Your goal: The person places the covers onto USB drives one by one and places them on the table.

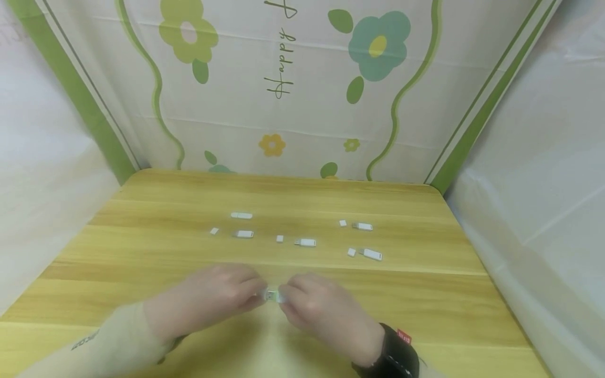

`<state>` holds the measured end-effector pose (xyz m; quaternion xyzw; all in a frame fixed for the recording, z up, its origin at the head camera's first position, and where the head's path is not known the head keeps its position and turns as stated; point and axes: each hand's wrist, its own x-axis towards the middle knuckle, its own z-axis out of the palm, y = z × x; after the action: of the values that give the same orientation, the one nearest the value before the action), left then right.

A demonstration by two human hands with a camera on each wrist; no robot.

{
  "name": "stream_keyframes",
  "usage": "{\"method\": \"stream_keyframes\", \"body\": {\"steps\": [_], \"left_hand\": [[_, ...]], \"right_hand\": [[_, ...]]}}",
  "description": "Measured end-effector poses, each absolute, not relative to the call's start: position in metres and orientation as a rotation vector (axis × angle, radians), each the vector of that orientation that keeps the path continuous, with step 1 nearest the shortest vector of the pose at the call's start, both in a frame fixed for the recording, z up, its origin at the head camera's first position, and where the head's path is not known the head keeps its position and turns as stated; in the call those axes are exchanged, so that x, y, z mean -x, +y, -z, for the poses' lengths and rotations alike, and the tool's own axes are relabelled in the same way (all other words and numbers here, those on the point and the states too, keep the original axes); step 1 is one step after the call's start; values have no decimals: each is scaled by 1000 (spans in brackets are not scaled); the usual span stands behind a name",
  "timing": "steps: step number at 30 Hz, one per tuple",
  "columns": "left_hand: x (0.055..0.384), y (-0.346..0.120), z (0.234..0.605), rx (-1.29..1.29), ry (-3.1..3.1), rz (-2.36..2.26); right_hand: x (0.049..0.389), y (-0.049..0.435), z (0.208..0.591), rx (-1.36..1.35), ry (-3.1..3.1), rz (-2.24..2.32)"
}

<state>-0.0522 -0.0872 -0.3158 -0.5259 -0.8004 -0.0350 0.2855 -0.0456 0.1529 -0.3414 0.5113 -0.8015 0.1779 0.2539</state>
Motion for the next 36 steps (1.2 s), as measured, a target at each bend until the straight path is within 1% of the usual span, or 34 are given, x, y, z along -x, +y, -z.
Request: {"method": "stream_keyframes", "body": {"steps": [17, 36], "left_hand": [[53, -83, 319, 1418, -2172, 262], [55, -82, 320, 1407, -2220, 317]], "right_hand": [[47, 148, 340, -1410, -2079, -487], [48, 146, 338, -1361, -2073, -524]]}}
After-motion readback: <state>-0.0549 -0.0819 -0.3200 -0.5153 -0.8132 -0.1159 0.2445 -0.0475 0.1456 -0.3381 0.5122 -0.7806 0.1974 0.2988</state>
